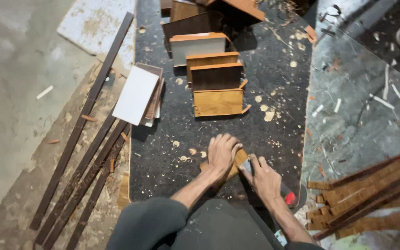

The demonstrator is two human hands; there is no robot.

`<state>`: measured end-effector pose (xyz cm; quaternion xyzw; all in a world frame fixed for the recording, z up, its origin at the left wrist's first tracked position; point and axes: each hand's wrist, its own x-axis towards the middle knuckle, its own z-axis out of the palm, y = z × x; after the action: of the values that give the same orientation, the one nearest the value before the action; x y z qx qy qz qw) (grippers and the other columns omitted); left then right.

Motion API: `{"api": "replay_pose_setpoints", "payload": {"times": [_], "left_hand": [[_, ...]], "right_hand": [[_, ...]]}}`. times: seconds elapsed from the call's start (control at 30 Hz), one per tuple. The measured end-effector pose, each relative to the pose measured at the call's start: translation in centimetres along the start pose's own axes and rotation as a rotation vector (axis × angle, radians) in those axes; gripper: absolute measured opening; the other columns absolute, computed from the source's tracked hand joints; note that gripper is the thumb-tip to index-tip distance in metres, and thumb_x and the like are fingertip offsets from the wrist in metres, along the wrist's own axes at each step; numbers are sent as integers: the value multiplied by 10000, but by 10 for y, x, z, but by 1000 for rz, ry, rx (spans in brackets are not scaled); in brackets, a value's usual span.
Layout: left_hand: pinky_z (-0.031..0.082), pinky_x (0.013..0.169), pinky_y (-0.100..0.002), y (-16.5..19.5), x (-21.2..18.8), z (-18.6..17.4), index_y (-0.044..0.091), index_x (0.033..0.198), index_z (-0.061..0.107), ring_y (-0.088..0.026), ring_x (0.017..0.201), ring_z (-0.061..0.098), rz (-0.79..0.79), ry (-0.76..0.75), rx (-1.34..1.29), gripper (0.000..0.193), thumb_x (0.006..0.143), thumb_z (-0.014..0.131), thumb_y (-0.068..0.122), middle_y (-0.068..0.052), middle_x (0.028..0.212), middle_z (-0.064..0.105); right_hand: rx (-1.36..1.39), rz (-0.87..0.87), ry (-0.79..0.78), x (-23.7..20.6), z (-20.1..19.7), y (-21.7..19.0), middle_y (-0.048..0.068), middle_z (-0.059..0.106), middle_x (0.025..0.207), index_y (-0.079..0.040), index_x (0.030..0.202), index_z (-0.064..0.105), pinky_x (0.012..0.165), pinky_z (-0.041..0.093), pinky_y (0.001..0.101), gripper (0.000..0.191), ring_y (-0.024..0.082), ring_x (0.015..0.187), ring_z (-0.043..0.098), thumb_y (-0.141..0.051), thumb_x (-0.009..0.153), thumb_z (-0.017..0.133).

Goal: The person sands several small rectangular wooden pieces on a workbench using a sanding block. They handle each piece individually, sanding the surfaces and edges, then set them aside. The person also briefly handles a small wooden box structure.

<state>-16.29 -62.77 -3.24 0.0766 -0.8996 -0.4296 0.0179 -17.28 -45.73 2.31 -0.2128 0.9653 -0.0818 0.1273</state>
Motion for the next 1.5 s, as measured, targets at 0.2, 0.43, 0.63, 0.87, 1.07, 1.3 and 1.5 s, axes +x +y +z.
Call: {"api": "replay_pose_setpoints", "payload": {"times": [0.2, 0.43, 0.63, 0.87, 1.07, 1.3, 1.5], "left_hand": [[415, 851, -420, 0, 11, 5, 100, 1176, 705, -245, 1023, 558, 265, 21, 96, 289, 891, 672, 133, -23, 1138, 668], [433, 896, -410, -7, 11, 1, 113, 1225, 689, -237, 1063, 562, 320, -23, 114, 382, 845, 656, 138, -5, 1167, 650], [416, 776, -424, -29, 29, -8, 91, 1006, 659, -278, 927, 538, 727, -241, 101, 191, 914, 674, 258, -79, 976, 590], [420, 867, -455, -33, 25, -20, 86, 1042, 616, -264, 1011, 565, 748, -178, 44, 294, 892, 685, 330, -88, 1038, 597], [333, 960, -535, -21, -26, -32, -2, 1302, 664, -336, 1166, 498, -312, 541, 124, 425, 961, 665, 252, -170, 1212, 597], [379, 965, -488, -18, 25, -3, 124, 1219, 726, -309, 1134, 526, 137, 37, -75, 253, 978, 656, 161, -69, 1163, 632], [375, 948, -503, -16, 38, 1, 125, 1226, 718, -312, 1106, 496, 202, -11, -85, 390, 865, 603, 30, -45, 1209, 634]], "right_hand": [[-9, 169, 25, -5, 6, -16, 121, 636, 977, -98, 1265, 617, 542, 544, 466, 509, 351, 683, 700, -441, 894, 684], [4, 48, -11, 40, 5, 7, 106, 642, 1012, -93, 1255, 620, 548, 550, 441, 524, 330, 705, 706, -446, 875, 700], [24, -70, -19, 21, 8, 17, 93, 631, 1000, -98, 1272, 626, 570, 557, 416, 541, 301, 743, 711, -444, 864, 706], [-158, -607, -197, 82, 0, 32, 62, 598, 1001, -109, 1157, 607, 597, 559, 404, 493, 261, 777, 685, -504, 870, 666], [-177, -331, -140, 24, 12, 17, 99, 602, 975, -83, 1266, 598, 497, 548, 398, 555, 269, 667, 681, -494, 897, 655], [-37, 41, 21, -39, 6, -25, 105, 614, 945, -90, 1286, 603, 504, 539, 421, 544, 295, 655, 691, -478, 910, 667], [-100, 118, 2, 46, 3, -18, 130, 637, 1027, -89, 1219, 598, 553, 534, 467, 465, 347, 693, 682, -503, 1017, 657]]}}
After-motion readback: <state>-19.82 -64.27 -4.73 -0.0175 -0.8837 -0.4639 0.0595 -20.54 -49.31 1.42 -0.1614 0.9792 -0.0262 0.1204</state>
